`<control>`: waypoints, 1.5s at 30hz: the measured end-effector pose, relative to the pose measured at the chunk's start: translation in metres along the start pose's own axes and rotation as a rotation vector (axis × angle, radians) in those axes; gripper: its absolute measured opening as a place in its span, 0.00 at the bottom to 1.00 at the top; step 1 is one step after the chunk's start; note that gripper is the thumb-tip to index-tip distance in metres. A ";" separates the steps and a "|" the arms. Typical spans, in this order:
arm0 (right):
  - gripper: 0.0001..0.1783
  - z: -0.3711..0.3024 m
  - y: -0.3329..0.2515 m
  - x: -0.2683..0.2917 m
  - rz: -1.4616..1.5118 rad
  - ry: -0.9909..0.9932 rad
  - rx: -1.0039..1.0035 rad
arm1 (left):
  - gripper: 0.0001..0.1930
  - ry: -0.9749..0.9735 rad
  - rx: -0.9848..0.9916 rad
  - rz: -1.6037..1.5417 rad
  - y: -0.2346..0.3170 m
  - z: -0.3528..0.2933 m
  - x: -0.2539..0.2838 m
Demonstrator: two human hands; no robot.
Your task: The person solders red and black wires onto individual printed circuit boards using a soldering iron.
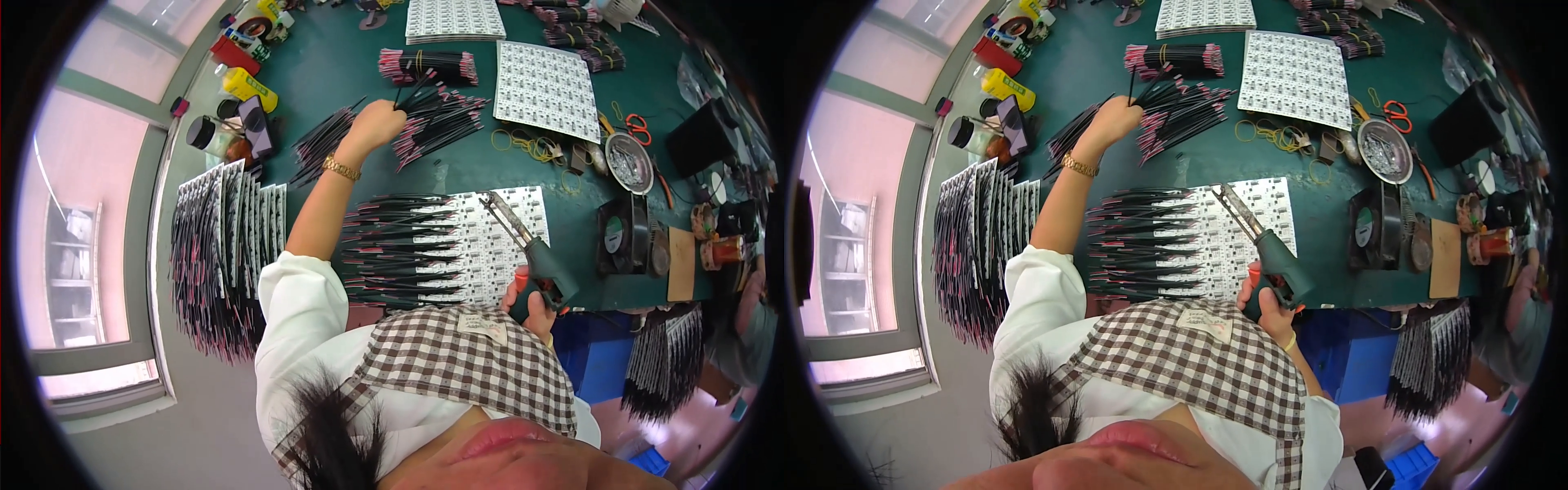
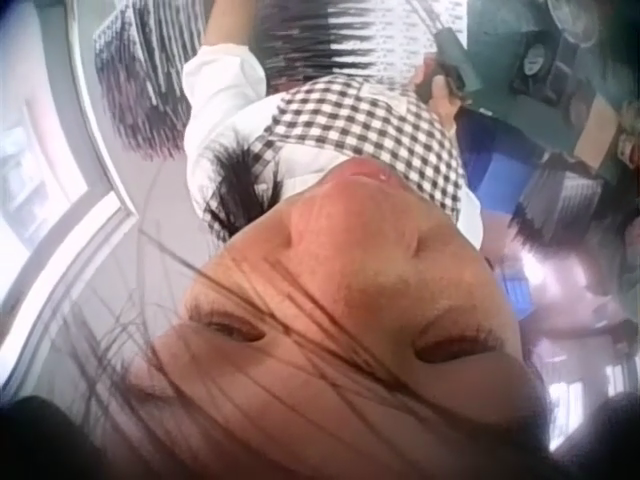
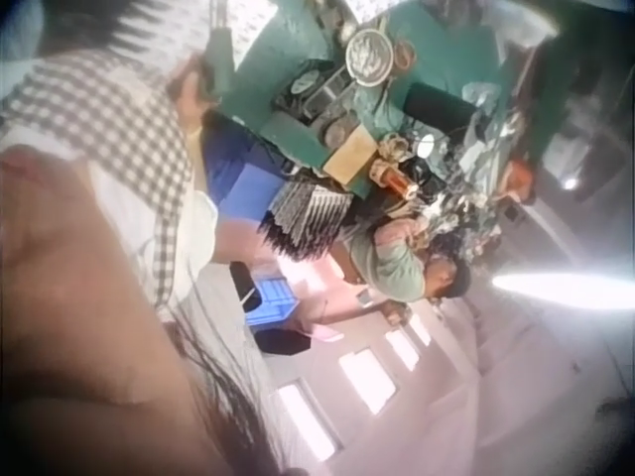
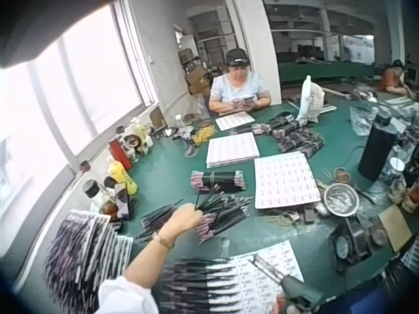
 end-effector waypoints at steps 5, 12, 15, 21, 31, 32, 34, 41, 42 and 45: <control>0.22 -0.002 -0.006 0.004 0.056 0.004 0.019 | 0.07 0.041 0.042 -0.742 -0.012 -0.004 -0.007; 0.22 0.006 -0.017 -0.004 0.013 -0.099 -0.055 | 0.16 0.104 0.007 -0.845 -0.015 -0.037 -0.005; 0.22 0.006 -0.005 -0.009 0.034 -0.084 -0.076 | 0.16 0.040 -0.045 -1.071 -0.023 -0.045 -0.008; 0.30 -0.003 0.020 -0.023 -0.031 -0.008 -0.032 | 0.14 0.045 -0.007 -1.359 -0.065 -0.063 -0.007; 0.27 -0.003 0.023 -0.035 0.040 -0.071 -0.023 | 0.11 0.120 0.000 -1.361 -0.070 -0.070 0.007; 0.27 0.000 0.022 -0.036 0.059 -0.073 -0.017 | 0.11 0.123 -0.009 -1.359 -0.068 -0.068 0.010; 0.29 0.003 0.017 -0.037 0.001 -0.037 0.007 | 0.11 0.276 -0.008 -1.233 -0.061 -0.065 0.023; 0.22 0.007 0.005 -0.034 0.031 -0.095 -0.040 | 0.16 0.526 -0.041 -1.134 -0.072 -0.070 0.015; 0.21 0.013 0.000 -0.035 0.023 -0.109 -0.031 | 0.16 0.525 -0.068 -1.136 -0.070 -0.065 0.015; 0.21 0.016 -0.005 -0.034 0.009 -0.100 -0.020 | 0.12 0.543 -0.344 -1.348 -0.061 -0.069 0.023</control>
Point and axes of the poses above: each hand's wrist, its own z-axis towards the middle knuckle, its own x-axis out of the back of the hand, y = z × x, the point moved 8 cm from there along z, towards the middle knuckle, and after that the axes turned 1 degree about x, right-handed, at the moved point
